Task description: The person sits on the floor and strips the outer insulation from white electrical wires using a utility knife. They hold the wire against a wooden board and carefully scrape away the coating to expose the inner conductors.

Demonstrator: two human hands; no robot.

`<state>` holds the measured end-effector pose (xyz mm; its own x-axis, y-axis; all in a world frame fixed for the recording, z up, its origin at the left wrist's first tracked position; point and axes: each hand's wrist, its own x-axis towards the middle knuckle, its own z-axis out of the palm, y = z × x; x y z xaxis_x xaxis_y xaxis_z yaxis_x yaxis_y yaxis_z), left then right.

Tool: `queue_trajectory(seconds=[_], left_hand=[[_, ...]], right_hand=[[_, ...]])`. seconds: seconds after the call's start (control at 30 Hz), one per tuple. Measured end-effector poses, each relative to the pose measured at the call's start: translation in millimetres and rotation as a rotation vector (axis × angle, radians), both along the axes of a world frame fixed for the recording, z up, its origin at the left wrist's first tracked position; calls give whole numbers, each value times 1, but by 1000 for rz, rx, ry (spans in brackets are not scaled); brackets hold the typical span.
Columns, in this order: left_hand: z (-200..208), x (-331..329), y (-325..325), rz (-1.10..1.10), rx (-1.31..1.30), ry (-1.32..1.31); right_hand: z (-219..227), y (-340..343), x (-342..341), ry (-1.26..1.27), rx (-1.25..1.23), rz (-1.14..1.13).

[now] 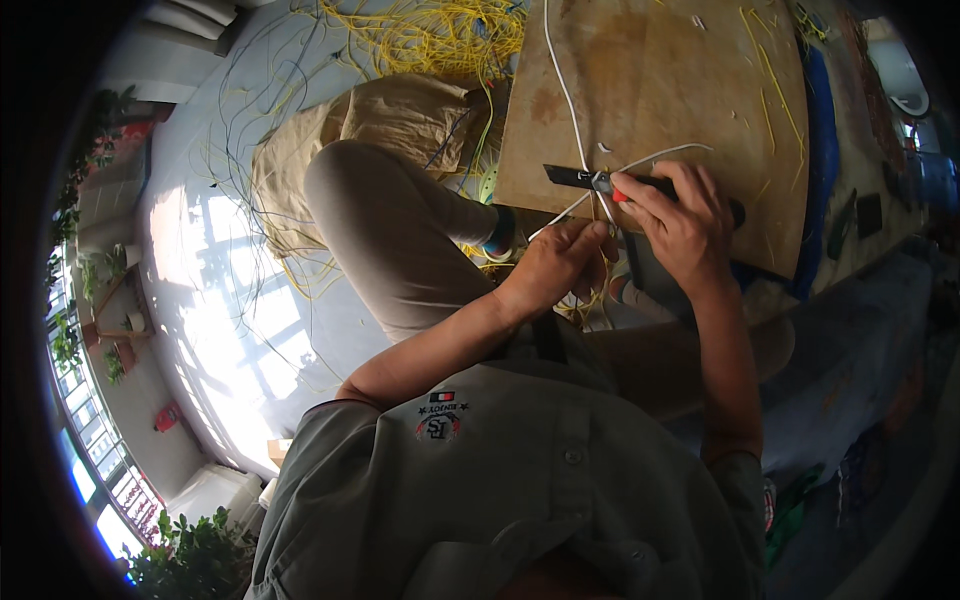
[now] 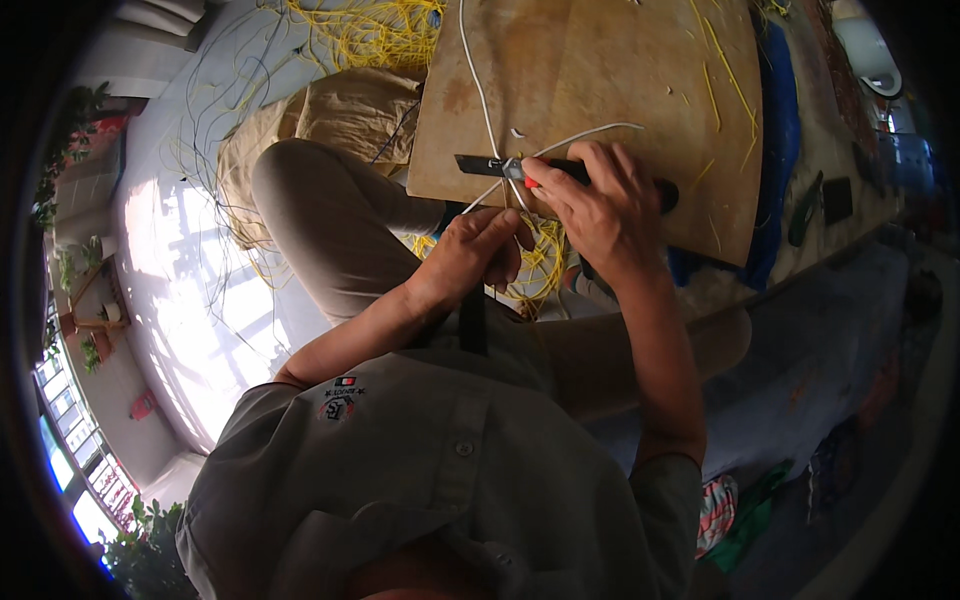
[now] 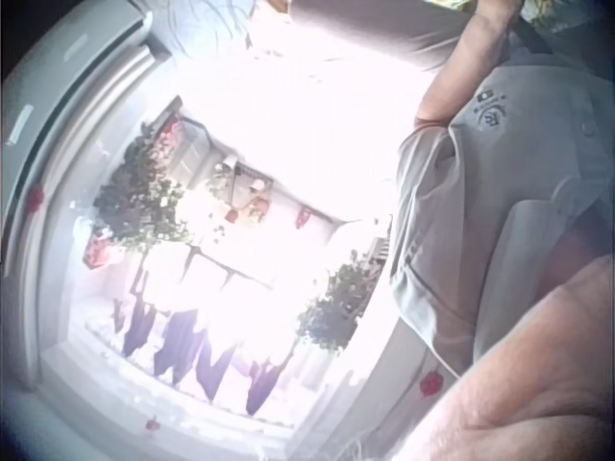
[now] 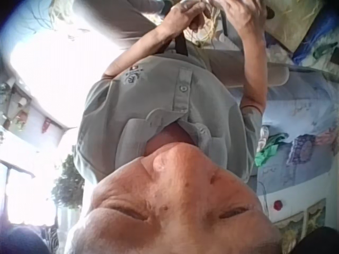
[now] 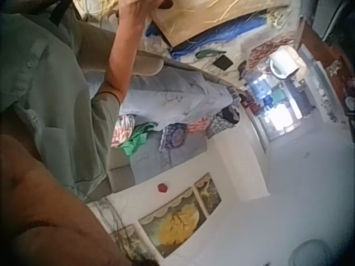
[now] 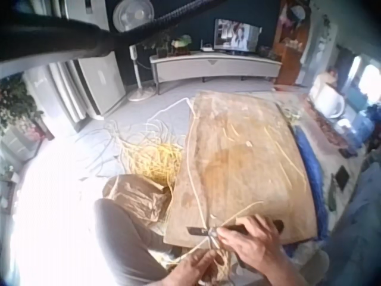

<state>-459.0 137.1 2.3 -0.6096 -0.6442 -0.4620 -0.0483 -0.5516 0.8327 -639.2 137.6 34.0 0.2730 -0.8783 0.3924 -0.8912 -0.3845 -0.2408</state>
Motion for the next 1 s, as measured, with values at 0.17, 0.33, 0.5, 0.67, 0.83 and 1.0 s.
queue_trajectory(seconds=[0.17,0.33,0.5,0.67,0.83,1.0], left_hand=[[3,-1,0,9,31,-2],[4,-1,-2,9,5,-22],[5,-2,-3,14,20,7],[-1,-6,4,102,74,70],[3,-6,2,78,95,74],[3,-5,1,61,86,65]], right_hand=[[-5,-6,1,2,-30,-9],[-8,-6,4,4,-66,-25],[-10,-3,8,12,-138,-67],[-8,3,12,-8,-103,-104],[-11,0,11,22,-158,-97],[-11,-4,14,-13,-139,-105]])
